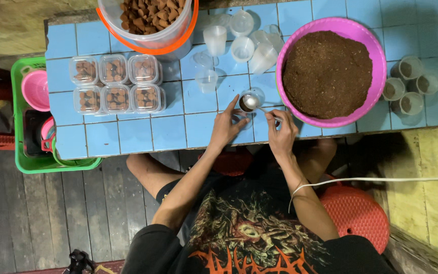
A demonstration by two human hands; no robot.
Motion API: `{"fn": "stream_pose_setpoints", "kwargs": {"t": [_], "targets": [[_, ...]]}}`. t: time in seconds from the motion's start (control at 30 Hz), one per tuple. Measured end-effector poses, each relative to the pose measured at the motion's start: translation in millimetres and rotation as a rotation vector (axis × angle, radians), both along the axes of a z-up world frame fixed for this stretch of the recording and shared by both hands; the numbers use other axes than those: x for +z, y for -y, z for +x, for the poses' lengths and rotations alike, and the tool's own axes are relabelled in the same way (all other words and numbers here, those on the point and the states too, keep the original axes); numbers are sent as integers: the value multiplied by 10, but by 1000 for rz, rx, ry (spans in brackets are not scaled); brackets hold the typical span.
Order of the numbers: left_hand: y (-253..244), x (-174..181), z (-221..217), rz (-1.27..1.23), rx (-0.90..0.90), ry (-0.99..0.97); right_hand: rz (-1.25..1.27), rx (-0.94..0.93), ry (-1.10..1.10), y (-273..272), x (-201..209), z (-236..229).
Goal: The person fills several small plastic cups with soil using a spoon, scooping the soil from a larger pink bowl.
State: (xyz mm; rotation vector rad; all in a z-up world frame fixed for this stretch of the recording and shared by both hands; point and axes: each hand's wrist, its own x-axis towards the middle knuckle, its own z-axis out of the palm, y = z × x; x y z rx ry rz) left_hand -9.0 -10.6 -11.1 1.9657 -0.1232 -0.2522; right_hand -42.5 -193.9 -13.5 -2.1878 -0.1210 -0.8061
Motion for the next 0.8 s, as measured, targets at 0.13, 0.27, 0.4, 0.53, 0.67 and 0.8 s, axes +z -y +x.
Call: {"fn": "stream_pose_setpoints", "kwargs": {"t": [0.13, 0.27, 0.4, 0.53, 0.67, 0.8], "targets": [[-7, 28, -12, -7, 13, -4, -14, 24, -1, -22, -34, 12], [2, -30, -10, -4, 20, -12, -9, 20, 2, -29, 56, -8], [-4, -16, -9, -6, 21, -23, 11, 28, -14, -76, 53, 11], [-30, -67, 29, 10, 23, -37, 20, 22, -14, -39, 75, -25], [-23, -17, 32, -13, 24, -57, -14, -20, -9, -23, 60, -27], [-18, -81, 39, -8, 20, -68, -1, -2, -35, -35, 121, -47]]}}
